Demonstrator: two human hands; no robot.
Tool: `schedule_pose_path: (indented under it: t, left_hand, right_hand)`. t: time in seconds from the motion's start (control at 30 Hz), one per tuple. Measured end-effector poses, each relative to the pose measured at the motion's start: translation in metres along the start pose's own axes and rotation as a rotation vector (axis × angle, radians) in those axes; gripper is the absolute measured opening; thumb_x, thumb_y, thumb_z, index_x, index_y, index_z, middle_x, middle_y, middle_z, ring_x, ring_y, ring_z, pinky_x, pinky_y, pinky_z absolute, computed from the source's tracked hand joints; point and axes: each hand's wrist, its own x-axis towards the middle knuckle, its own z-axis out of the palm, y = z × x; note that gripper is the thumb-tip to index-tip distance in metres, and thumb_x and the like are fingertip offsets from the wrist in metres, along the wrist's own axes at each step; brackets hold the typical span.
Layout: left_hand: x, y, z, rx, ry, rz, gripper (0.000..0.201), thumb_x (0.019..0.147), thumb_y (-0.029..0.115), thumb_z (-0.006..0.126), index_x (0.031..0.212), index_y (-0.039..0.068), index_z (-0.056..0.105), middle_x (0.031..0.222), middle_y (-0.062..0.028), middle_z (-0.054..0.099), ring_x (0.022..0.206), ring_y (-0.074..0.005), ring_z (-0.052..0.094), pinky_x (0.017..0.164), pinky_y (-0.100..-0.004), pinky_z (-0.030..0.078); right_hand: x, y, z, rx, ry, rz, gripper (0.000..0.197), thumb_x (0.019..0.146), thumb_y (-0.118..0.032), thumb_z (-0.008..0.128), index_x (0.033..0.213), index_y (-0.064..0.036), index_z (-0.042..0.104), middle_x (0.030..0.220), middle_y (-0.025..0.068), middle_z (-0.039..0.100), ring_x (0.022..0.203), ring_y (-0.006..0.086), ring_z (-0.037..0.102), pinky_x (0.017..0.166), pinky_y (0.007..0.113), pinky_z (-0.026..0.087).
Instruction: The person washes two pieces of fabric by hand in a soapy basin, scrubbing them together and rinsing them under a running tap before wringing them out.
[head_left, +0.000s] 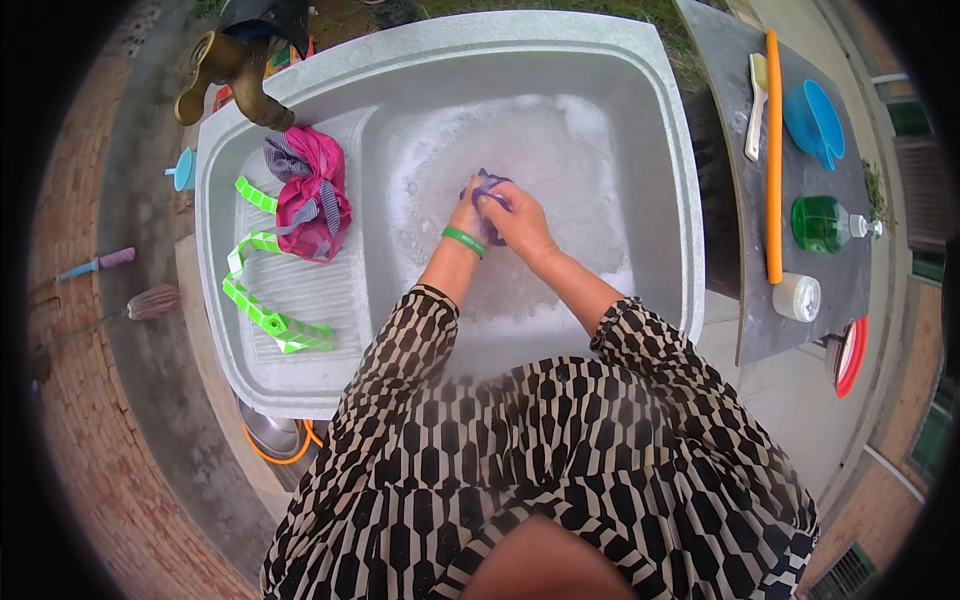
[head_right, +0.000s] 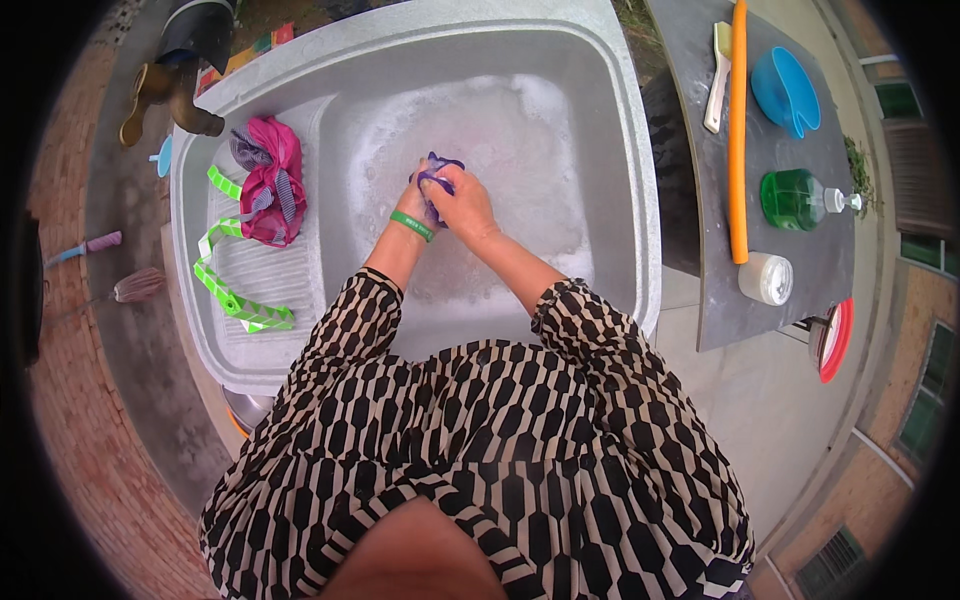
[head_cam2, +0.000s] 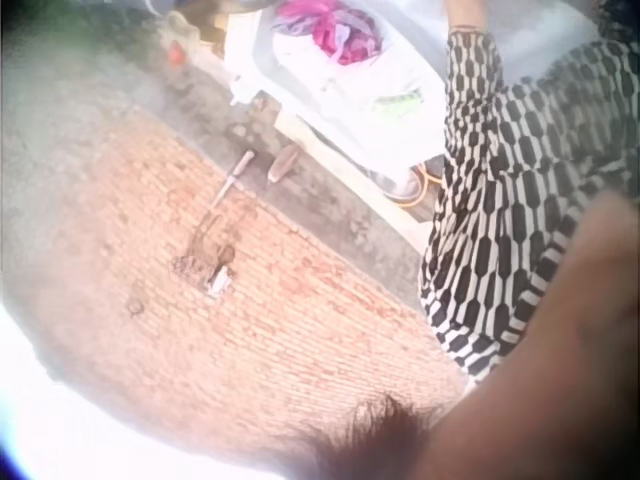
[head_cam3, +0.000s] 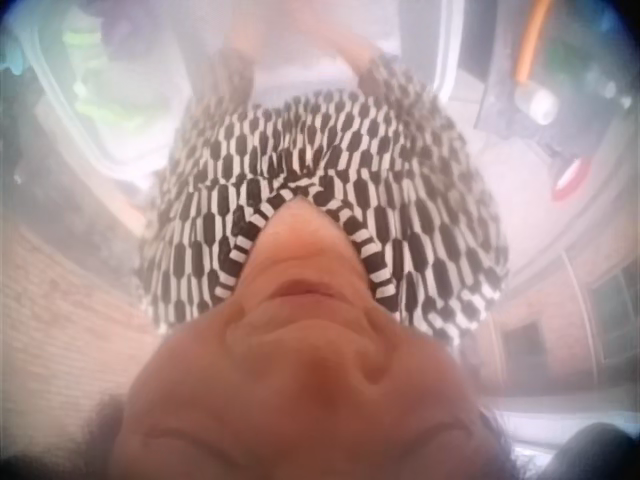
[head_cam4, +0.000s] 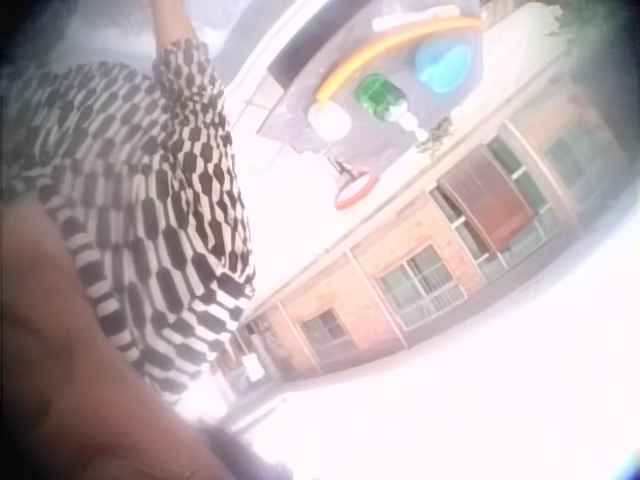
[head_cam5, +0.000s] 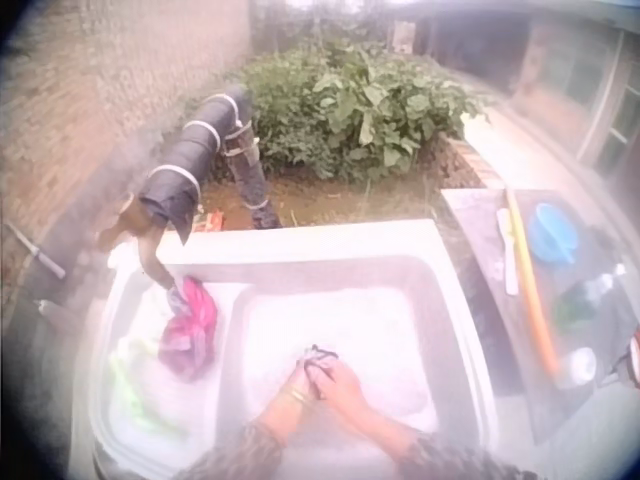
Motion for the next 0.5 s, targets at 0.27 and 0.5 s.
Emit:
schedule_pose_path:
  t: [0.27, 0.5]
  left_hand:
    - [-0.032, 0.008, 0.034, -0.021, -0.036, -0.015, 0.032, 0.084, 0.029, 0.044, 0.095, 0.001, 0.052, 0.086, -0.0078, 0.056, 0.075, -0.0171, 0.057, 0.067, -0.0302, 0.048]
    - [-0.061, -0.006, 0.051, 0.292, -0.116, 0.031, 0.045, 0.088, 0.038, 0.043, 0.116, 0.003, 0.043, 0.112, -0.0094, 0.051, 0.100, -0.0223, 0.053, 0.083, -0.0398, 0.045]
  right_hand:
    - [-0.023, -0.027, -0.010, -0.063, 0.314, -0.264, 0.026, 0.072, -0.025, 0.063, 0.087, -0.0056, 0.055, 0.081, 0.0184, 0.058, 0.076, 0.0337, 0.057, 0.068, 0.039, 0.044]
    - [0.010, -0.026, -0.066, 0.029, 0.256, -0.093, 0.023, 0.070, -0.024, 0.066, 0.079, -0.0038, 0.060, 0.083, 0.0149, 0.059, 0.076, 0.0290, 0.057, 0.068, 0.036, 0.044]
